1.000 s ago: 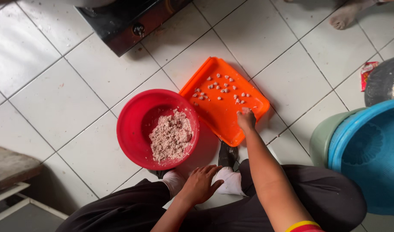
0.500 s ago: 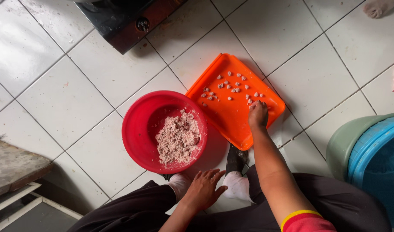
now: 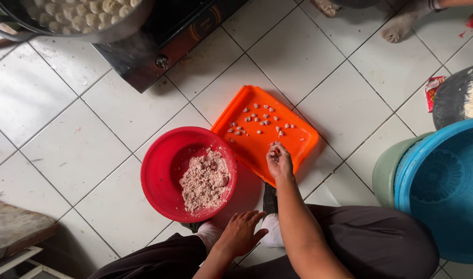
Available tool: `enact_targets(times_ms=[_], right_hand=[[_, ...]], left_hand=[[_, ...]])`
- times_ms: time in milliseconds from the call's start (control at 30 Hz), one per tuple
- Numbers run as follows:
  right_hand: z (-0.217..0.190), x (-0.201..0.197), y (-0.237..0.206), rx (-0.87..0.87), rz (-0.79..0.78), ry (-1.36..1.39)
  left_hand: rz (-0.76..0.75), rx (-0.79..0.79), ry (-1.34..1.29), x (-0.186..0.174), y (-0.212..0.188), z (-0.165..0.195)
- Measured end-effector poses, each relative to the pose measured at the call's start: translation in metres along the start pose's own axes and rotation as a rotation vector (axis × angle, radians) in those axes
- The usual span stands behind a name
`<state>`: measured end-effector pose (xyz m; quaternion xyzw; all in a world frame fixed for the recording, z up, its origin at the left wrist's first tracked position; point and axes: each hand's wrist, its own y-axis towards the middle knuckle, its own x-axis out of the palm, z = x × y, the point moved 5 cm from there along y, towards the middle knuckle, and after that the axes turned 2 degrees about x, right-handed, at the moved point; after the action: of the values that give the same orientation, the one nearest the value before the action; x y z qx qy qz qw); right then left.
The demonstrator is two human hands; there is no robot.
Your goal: The person sits on the floor and pinches portions of minced meat mixture from a red bowl, rolls them into balls by hand, and places the balls on an orange tray. Near the end, the person uses a wooden stick and a mesh strainer to handle meatballs boiling in a pot on a portable stove.
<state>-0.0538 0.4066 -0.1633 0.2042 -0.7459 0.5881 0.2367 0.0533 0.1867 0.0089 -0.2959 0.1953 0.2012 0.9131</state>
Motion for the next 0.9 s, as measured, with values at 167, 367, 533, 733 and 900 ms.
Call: enact_targets(times_ms=[167,367,533,733,900], right_hand=[[0.009,-0.018,-0.011,0.08,0.04,-0.137],[-0.009,0.005,0.002,0.059,0.185,-0.141],[-0.142,0.231,0.021,-0.247,-0.364,-0.064],[-0.204,0.351,-0.006,-0.315,-0.353,-0.13],[-0.123,0.222,0.026,-0.204,-0.226,-0.348]], left_hand=[[-0.013,0.005,0.021,0.008,-0.01,-0.002],[0.031,0.063,0.022,0.005,-0.013,-0.002],[0.054,0.061,0.01,-0.009,-0.012,-0.004],[-0.035,0.007,-0.062,-0.011,-0.009,-0.006],[0.039,0.058,-0.071,-0.014,-0.013,-0.005]])
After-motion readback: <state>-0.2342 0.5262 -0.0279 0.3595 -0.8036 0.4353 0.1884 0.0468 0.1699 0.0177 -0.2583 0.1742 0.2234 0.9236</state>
